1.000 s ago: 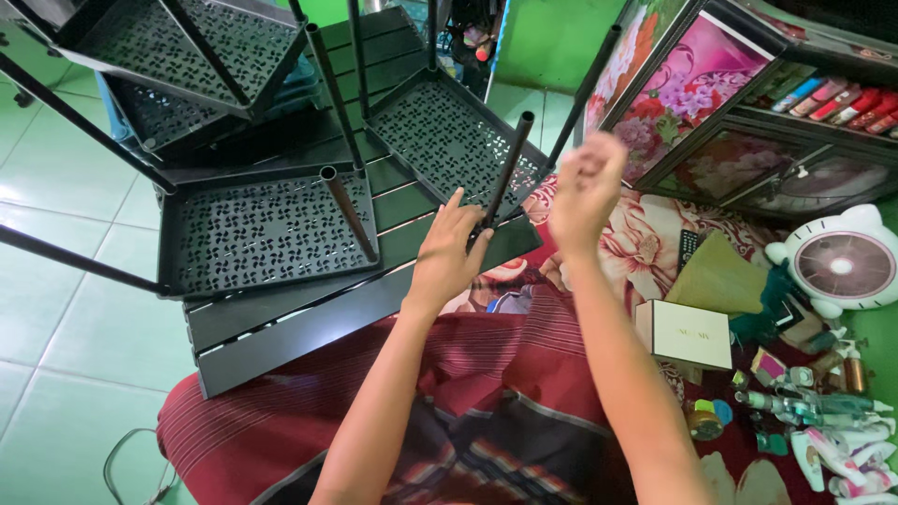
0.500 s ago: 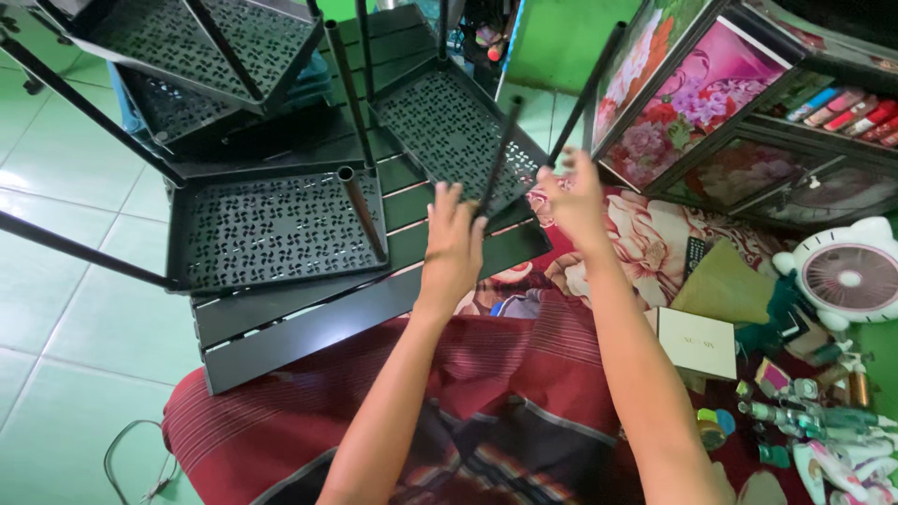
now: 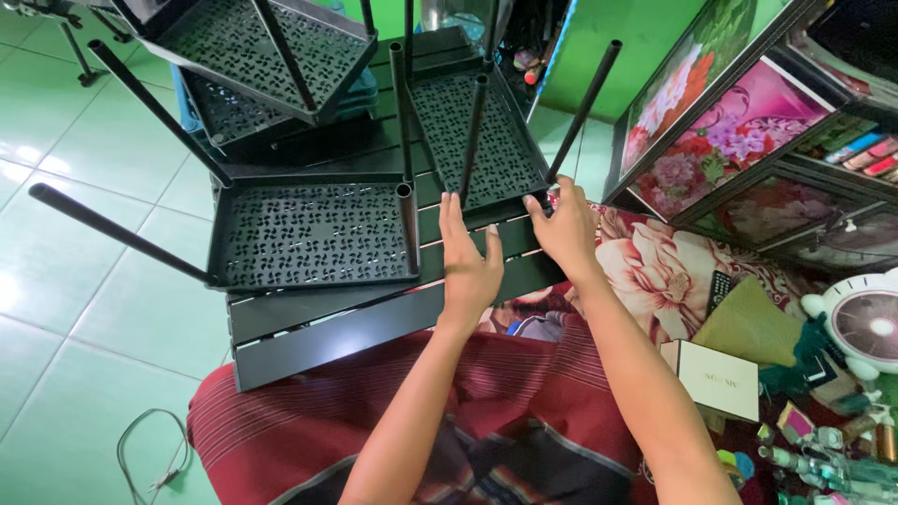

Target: The person assembles a black plastic shelving unit by inserting vertical poles into corner holes of perforated trays and connecting horizontal crossbars. The person handles trays and poles one at a time, stacking completed sections on a nearby table.

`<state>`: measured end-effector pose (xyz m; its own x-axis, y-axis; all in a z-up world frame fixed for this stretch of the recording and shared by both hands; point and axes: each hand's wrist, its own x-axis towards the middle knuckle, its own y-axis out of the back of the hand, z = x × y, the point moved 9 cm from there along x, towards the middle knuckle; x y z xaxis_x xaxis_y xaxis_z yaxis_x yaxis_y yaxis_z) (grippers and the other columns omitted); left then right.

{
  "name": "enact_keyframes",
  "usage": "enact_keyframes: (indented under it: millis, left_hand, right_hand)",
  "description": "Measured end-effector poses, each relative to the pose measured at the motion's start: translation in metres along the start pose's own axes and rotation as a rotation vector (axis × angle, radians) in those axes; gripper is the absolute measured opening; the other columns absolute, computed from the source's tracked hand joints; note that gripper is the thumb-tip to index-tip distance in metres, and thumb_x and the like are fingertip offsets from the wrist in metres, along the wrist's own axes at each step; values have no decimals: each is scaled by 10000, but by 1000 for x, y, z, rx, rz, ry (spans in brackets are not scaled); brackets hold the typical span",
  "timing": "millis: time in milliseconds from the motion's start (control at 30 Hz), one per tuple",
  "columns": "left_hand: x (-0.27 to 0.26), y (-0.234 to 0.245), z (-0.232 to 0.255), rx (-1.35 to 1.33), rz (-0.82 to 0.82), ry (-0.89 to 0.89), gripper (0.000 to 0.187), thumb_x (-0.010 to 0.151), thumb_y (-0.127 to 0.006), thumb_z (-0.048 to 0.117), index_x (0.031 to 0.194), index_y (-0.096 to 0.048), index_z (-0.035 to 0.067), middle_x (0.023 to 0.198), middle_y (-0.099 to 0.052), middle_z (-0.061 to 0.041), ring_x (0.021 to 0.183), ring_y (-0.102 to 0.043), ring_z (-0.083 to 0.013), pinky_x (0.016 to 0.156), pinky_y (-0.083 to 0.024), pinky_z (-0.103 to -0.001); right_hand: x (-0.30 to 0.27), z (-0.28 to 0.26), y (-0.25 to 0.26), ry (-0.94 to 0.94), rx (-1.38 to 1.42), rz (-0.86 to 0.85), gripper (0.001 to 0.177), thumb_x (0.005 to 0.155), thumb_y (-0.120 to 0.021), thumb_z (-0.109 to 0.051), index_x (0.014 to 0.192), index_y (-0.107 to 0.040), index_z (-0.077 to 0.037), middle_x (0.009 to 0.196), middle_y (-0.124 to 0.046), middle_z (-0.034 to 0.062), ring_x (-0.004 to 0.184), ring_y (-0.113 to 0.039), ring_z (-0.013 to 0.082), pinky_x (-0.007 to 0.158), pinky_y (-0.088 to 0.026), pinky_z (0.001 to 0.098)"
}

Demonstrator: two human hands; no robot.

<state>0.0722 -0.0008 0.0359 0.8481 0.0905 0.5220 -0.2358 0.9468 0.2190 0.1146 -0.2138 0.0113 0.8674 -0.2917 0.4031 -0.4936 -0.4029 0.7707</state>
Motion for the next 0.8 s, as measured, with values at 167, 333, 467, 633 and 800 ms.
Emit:
enact_keyframes:
  millis: [167,333,467,633,800]
  left_hand:
    - [0,1,5,5,-11,5,690,983,-652,98,1538,-304,-118,1627,-291,-332,1519,-351,-466,1233,-359,-450]
    - [2,1,2,-22,-44,59,703,969,-655,114,1535,-305,-113,1637,-275,-327,1513,-351,-453,1220,-358,-447]
    - [4,-1,2,-14,-51,72,712,971,-662,121,1538,-296,-104,1632,-281,-320,1514,-342,-455,1227,-347,-449]
    - [6,-3,3,-24,-77,93,673,966,-662,134,1512,-331,-79,1603,-303,-313,1479,-376,-464,1214,-360,-455]
    - [4,-6,11,63,-67,19,689,935,-681,114,1503,-350,-93,1560,-314,-346,1461,-328,-500,1193,-340,-490]
  right_hand:
    - [9,-4,-10,-43,-15,-11,588,933,-739,-416,1325,-536,-27,1109,-661,175,1013,-662,384,877,-476,533]
    - [11,-12,-10,-18,-11,30,617,927,-753,-370,1377,-498,-34,1153,-650,190,1000,-657,399,840,-500,523]
    - [20,-16,-1,130,240,119,655,894,-775,-245,1406,-446,-5,1262,-615,227,1031,-659,365,864,-536,453]
    - [41,2,-14,71,534,74,454,974,-737,-189,1354,-516,-74,1188,-689,134,1096,-689,260,889,-529,372]
    - [43,8,-16,-5,511,79,274,1002,-717,-243,1154,-595,-49,1036,-727,106,967,-729,231,768,-526,355]
